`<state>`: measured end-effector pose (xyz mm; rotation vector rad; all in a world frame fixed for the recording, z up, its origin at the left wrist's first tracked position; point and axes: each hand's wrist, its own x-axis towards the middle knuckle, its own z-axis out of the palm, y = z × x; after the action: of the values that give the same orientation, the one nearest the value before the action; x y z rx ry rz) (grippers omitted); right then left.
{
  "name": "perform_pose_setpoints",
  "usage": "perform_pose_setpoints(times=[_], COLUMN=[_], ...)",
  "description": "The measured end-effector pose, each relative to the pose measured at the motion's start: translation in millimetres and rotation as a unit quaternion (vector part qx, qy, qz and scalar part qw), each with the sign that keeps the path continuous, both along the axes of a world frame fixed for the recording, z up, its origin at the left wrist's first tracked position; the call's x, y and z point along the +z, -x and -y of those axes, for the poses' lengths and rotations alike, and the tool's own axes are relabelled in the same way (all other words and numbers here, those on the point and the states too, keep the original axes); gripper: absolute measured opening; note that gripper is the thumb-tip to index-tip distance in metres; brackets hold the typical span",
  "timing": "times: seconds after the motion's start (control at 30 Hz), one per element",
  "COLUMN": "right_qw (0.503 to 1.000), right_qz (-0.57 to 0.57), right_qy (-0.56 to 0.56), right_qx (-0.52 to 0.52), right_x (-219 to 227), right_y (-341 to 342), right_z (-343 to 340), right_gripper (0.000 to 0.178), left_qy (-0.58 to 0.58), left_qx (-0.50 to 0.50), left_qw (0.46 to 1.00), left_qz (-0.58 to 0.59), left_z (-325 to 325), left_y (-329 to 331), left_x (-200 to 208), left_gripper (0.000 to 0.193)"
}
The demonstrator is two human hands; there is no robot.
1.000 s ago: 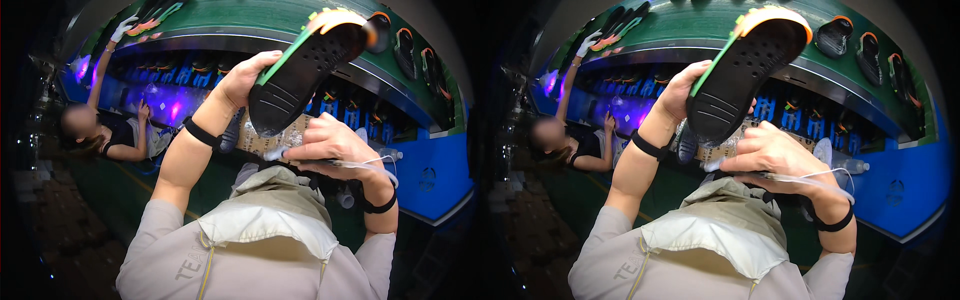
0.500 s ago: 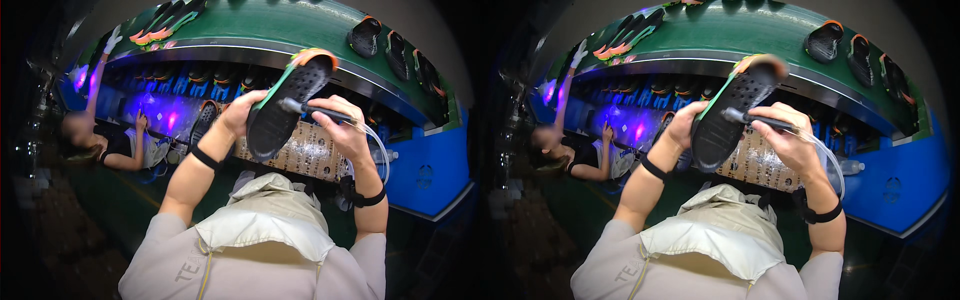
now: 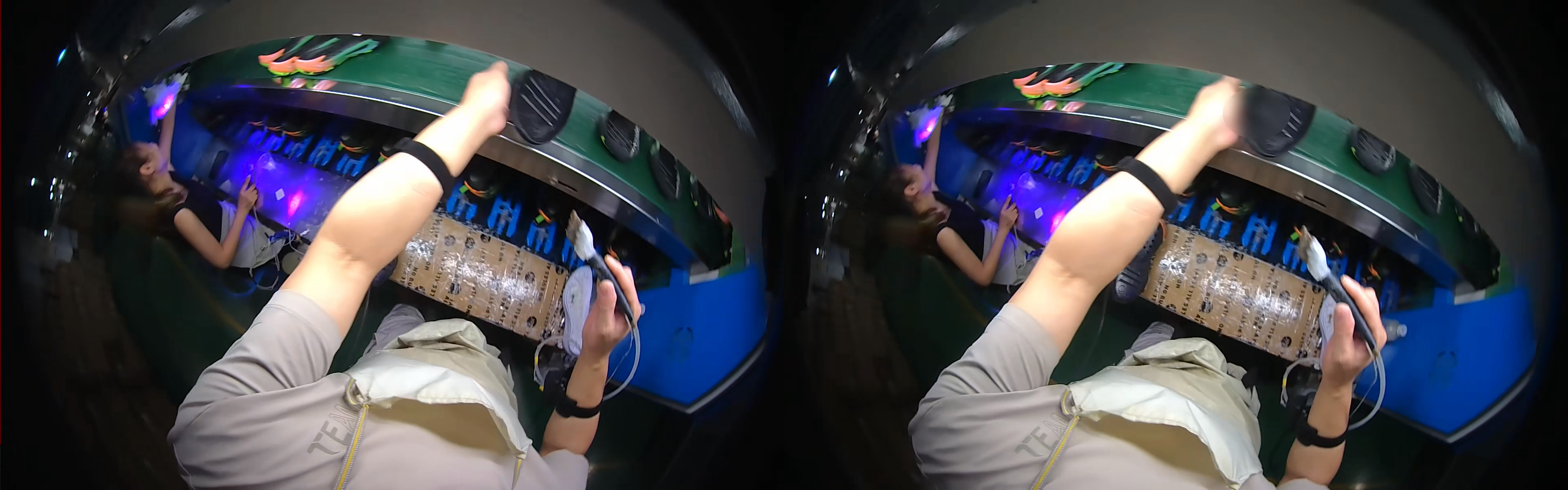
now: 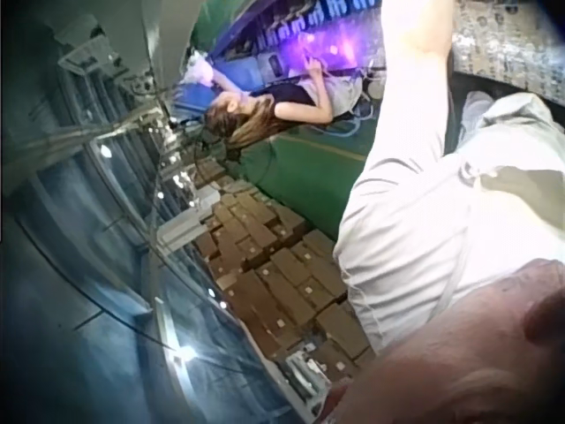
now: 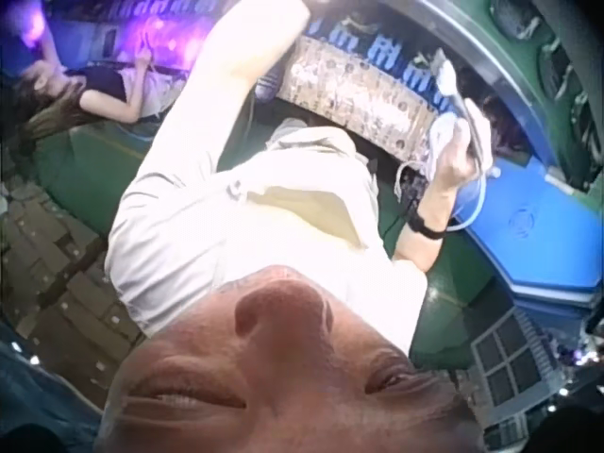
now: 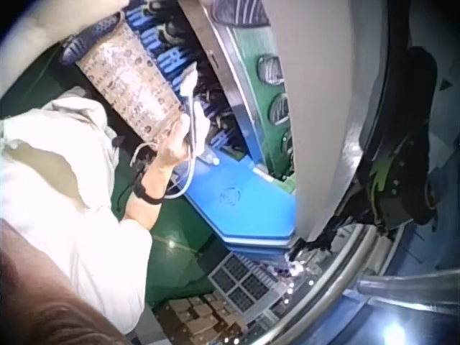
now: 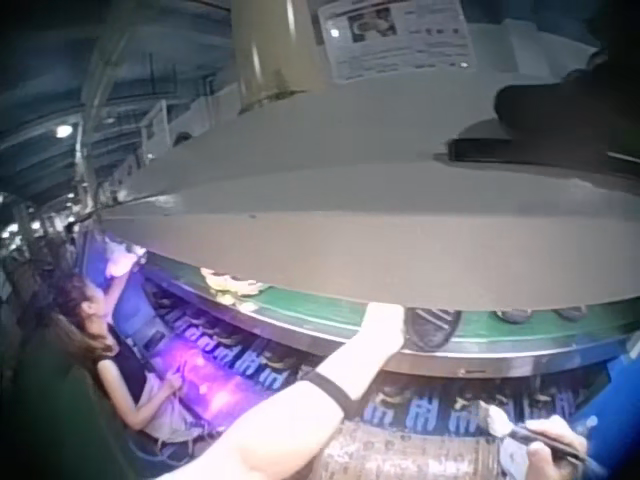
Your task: Applying adhesive to shoe outsoles at a manufacturing station.
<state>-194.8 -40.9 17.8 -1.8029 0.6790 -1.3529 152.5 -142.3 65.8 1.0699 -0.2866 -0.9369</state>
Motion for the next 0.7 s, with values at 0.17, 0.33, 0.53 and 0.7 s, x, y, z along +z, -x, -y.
perform_pose_setpoints(times=[0.17,0.33,0.53,0.7], right_qw=[0.999,0.997,0.99,0.985], right_qz=[-0.012,-0.042,-0.055,-0.069], right_qy=[-0.046,-0.072,-0.13,-0.145], right_qx=[0.006,0.0,0.032,0.056], right_x=[-13.8,-24.8,-29.6,-37.8], right_y=[18.4,17.5,7.1,-7.8], right_z=[-9.4,-16.9,-13.1,-4.4], right_gripper=[0.037,0.035,0.037,0.037], left_qy=[0.133,-0.357,-0.364,-0.285], left_qx=[0.191,0.196,0.011,-0.001], left_qw=[0.685,0.37,0.294,0.628], left_qz=[0.69,0.835,0.884,0.724], left_z=[-26.4,-96.2,-157.5,-178.9], left_y=[-74.5,-236.0,-331.5,-280.2], left_x=[-36.6,-31.8,-5.4,36.8], left_gripper=[0.029,0.058,0.017,0.031])
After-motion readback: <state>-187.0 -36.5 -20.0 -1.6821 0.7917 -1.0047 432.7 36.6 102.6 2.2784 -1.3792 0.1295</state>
